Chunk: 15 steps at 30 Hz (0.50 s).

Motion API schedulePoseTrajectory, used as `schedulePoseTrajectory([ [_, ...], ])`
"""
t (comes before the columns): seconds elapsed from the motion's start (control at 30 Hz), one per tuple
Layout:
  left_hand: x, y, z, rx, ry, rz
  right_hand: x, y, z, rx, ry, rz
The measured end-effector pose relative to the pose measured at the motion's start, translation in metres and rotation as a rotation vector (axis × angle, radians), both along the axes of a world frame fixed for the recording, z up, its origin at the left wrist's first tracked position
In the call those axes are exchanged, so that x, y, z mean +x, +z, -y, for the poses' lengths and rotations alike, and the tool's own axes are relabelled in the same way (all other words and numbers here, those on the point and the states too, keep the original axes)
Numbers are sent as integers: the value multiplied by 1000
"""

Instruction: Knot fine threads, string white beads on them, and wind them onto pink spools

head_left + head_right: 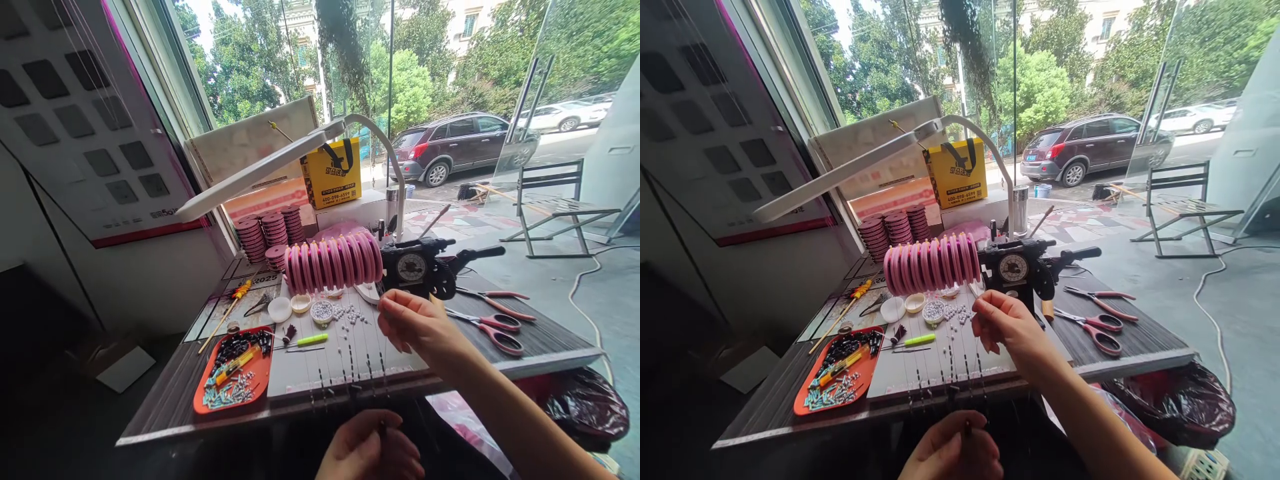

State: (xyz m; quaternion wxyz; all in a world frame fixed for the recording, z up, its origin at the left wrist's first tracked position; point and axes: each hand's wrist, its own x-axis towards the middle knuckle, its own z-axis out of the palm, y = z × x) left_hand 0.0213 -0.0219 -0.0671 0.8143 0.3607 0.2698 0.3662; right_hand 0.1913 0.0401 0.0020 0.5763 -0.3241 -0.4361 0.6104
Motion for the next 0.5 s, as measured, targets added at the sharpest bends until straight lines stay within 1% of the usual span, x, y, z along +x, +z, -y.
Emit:
schedulePoseTrajectory([
  [0.03, 4, 9, -6, 103, -2, -24, 1, 2, 0, 11, -7, 28],
  [0.07, 9, 20, -14, 244, 20, -51, 1, 3, 0, 21, -21, 56],
  [0.1, 16, 32, -22, 280, 8, -37, 2, 5, 0, 30, -39, 82],
  [0.17, 30, 57, -39, 229, 30, -35, 3, 8, 0, 36, -63, 104],
  [0.2, 37, 68, -45, 201, 76, -50, 3, 10, 0, 29, -62, 99],
  [0.27, 49, 83, -55, 202, 142, -87, 3, 11, 0, 11, -39, 75],
  [0.3, 54, 86, -58, 203, 169, -101, 3, 11, 0, 3, -24, 60],
  [0.37, 59, 88, -59, 216, 195, -120, 3, 10, 1, -1, -3, 34],
  [0.5, 55, 83, -52, 284, 212, -152, 2, 6, 3, 0, 38, 19],
])
